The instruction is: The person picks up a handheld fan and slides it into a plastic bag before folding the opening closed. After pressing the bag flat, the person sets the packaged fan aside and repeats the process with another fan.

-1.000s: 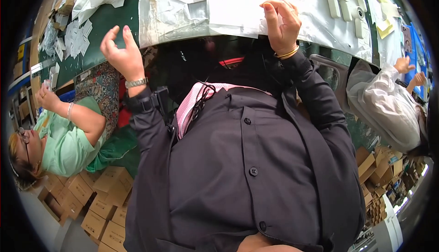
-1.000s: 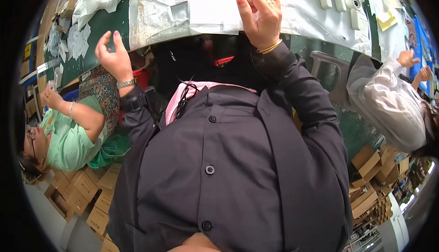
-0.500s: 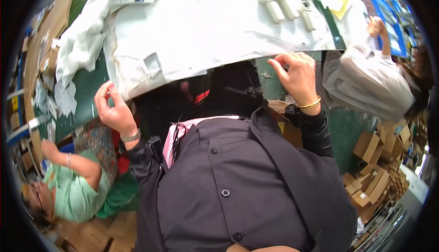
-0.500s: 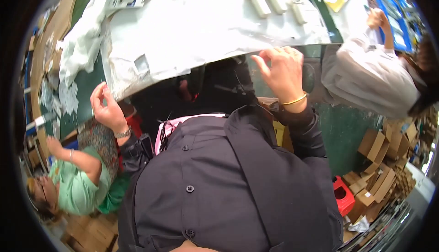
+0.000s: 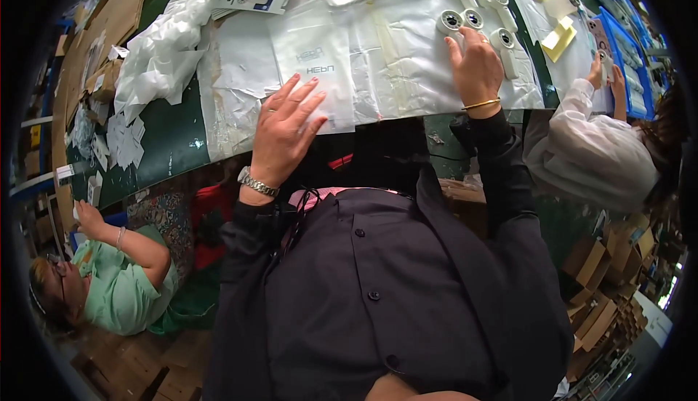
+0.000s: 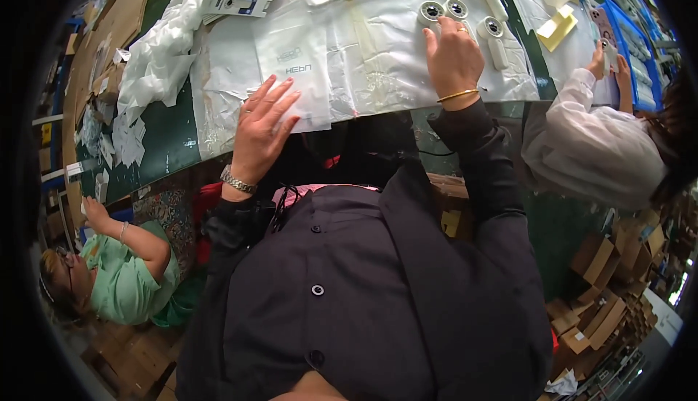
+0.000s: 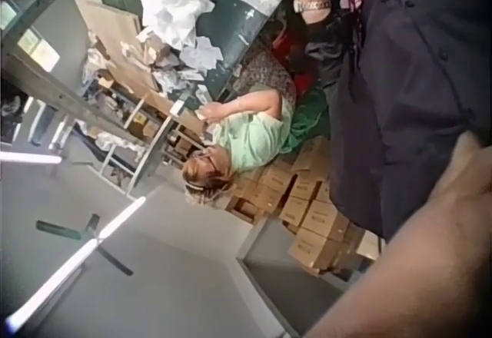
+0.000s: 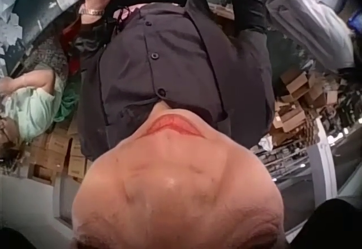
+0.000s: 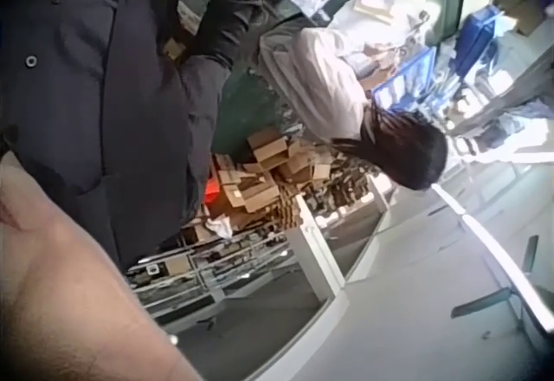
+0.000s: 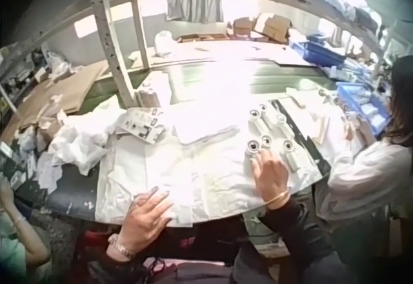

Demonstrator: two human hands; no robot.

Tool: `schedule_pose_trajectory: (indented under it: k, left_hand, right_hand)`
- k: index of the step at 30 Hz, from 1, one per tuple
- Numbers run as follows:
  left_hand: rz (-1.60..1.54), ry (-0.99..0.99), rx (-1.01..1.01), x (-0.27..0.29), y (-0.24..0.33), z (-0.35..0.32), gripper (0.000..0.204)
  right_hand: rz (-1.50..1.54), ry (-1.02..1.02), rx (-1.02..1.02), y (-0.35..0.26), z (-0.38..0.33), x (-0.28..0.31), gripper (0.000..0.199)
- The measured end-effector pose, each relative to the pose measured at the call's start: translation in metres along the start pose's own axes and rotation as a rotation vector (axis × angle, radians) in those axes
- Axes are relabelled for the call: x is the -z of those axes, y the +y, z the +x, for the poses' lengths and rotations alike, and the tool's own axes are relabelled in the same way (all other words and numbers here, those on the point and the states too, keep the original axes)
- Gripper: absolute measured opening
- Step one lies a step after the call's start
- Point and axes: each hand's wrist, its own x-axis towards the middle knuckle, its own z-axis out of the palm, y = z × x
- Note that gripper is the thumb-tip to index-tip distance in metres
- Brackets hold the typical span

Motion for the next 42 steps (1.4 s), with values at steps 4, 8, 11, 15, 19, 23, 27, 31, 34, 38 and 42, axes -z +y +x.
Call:
schedule_pose_trajectory:
  k: [4, 8, 11, 15, 19, 23, 27, 31, 34, 38, 42]
  left_hand:
    - [0.211, -0.112, 0.031, -0.015, -0.004, 0.005, 0.046]
    - [0.277, -0.101, 0.093, -0.028, -0.014, 0.020, 0.046]
    - [0.263, -0.077, 0.088, -0.037, -0.031, 0.033, 0.046]
    - [0.211, -0.069, 0.097, -0.038, -0.031, 0.033, 0.046]
    - [0.141, -0.037, 0.140, -0.033, -0.022, 0.022, 0.045]
    - [0.013, 0.059, 0.183, -0.032, -0.018, 0.012, 0.040]
    - [-0.036, 0.084, 0.193, -0.027, -0.013, 0.006, 0.033]
    - [-0.018, 0.072, 0.175, -0.035, -0.011, 0.004, 0.027]
    - [-0.006, 0.073, 0.179, -0.038, -0.010, 0.005, 0.023]
    - [-0.001, 0.106, 0.199, -0.041, -0.006, 0.004, 0.018]
    - [0.001, 0.157, 0.179, -0.044, -0.004, 0.005, 0.013]
  right_hand:
    - [-0.112, -0.161, -0.058, 0.000, 0.012, -0.012, 0.039]
    - [-0.118, -0.158, -0.034, 0.002, 0.013, -0.018, 0.042]
    - [0.137, -0.235, 0.111, -0.017, 0.006, -0.004, 0.042]
    - [0.219, -0.294, 0.549, -0.032, -0.012, 0.013, 0.042]
    - [0.268, -0.248, 0.663, -0.043, -0.026, 0.023, 0.039]
    - [0.426, -0.257, 0.147, -0.065, -0.058, 0.036, 0.039]
    - [0.269, -0.200, 0.186, -0.079, -0.073, 0.032, 0.044]
    - [0.252, -0.062, 0.240, -0.077, -0.079, 0.015, 0.046]
    - [0.288, -0.068, 0.191, -0.079, -0.081, 0.016, 0.041]
    - [0.579, -0.126, 0.069, -0.094, -0.089, 0.027, 0.039]
    - [0.939, -0.226, -0.039, -0.119, -0.102, 0.026, 0.042]
